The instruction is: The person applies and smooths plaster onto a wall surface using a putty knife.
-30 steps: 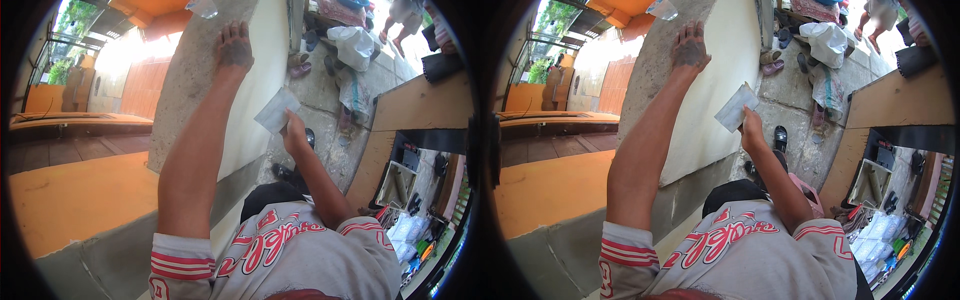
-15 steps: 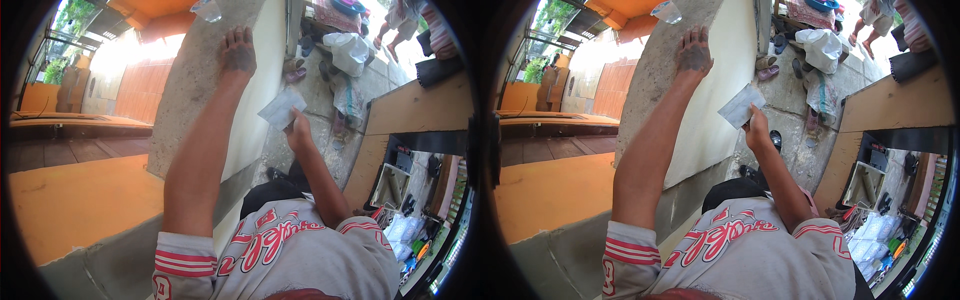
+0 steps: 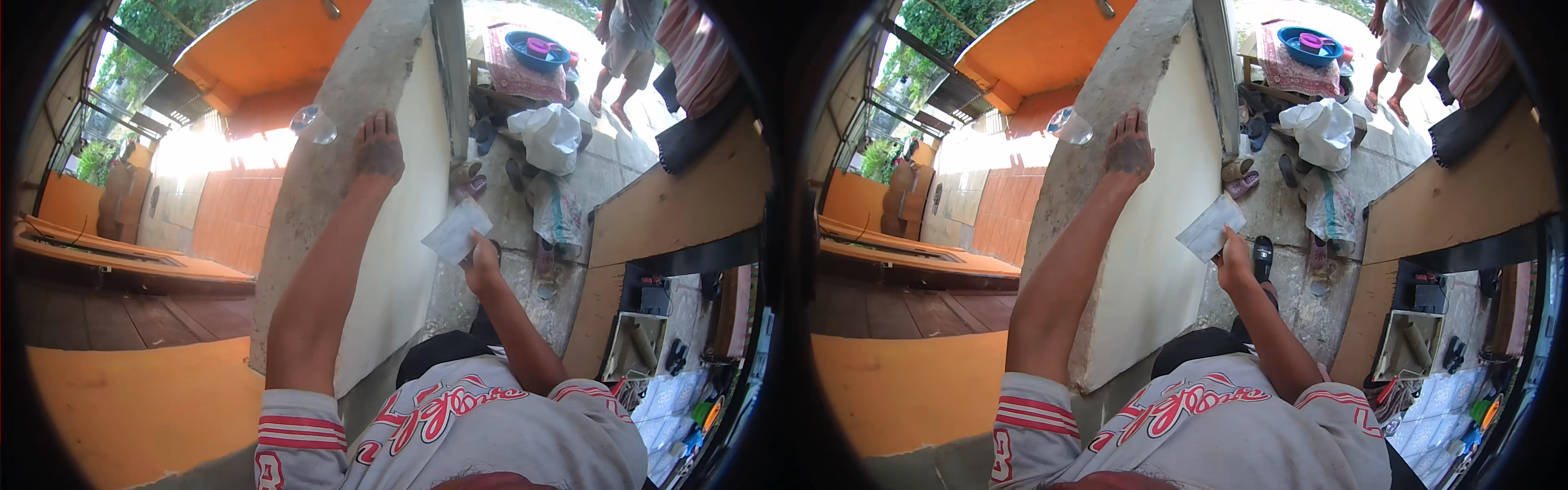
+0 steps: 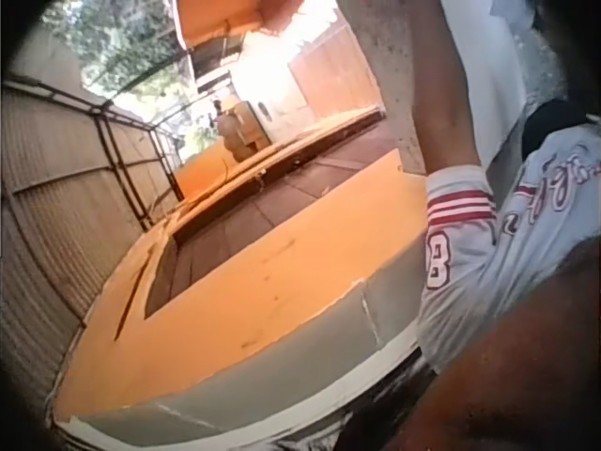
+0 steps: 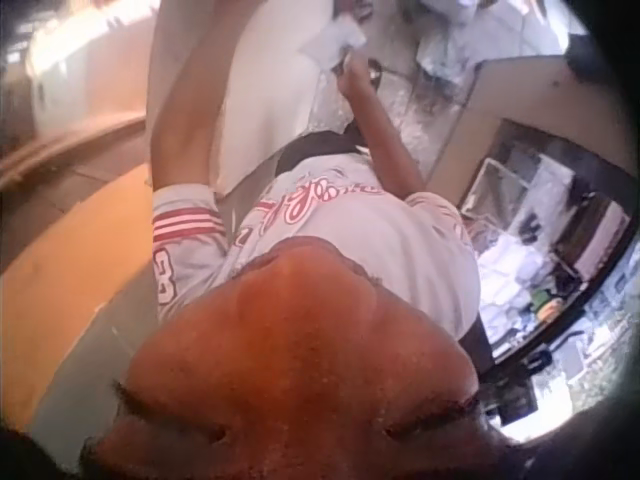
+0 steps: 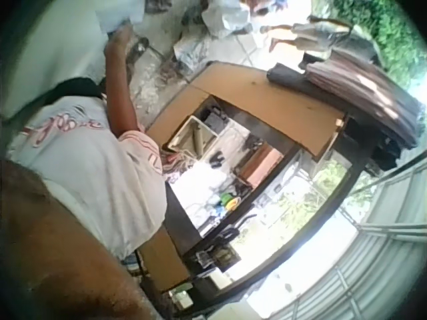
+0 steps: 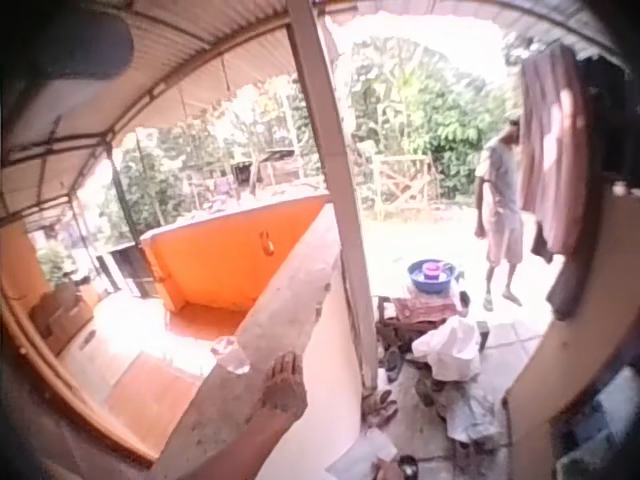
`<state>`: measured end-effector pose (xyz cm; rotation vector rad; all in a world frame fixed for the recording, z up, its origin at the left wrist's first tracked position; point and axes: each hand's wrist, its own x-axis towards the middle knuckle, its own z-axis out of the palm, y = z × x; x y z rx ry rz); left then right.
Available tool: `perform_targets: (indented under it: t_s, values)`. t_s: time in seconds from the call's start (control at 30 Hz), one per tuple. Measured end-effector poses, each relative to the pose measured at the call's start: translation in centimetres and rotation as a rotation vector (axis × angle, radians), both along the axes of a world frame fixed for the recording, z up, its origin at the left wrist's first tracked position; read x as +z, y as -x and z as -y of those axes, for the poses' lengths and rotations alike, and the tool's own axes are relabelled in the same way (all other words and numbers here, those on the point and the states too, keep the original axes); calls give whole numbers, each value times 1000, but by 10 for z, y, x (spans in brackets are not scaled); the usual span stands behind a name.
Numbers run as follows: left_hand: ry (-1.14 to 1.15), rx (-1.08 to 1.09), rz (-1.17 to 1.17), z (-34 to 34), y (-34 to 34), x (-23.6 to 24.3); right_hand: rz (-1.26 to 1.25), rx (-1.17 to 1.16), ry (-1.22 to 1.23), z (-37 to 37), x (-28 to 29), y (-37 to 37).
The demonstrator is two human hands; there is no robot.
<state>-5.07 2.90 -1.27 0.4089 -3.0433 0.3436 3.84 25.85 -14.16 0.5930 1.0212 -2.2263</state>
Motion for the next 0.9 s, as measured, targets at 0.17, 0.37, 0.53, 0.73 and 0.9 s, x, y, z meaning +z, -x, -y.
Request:
perform_targets:
  t_s: [0.17,0.37,0.53,0.73,0.9]
  values:
    - [-62,-39,-73,28,117,2,15,60,-171,24,-31,94]
    - [-181,-24,-136,77,262,0,-440,79,-493,54,-19,222]
    - [-371,69,-172,100,322,0,-652,194,-589,96,2,317]
    - [-258,134,-163,101,352,-2,-871,98,-612,170,25,387]
    - [-271,164,-207,101,352,-4,-1103,-49,-567,218,-10,408]
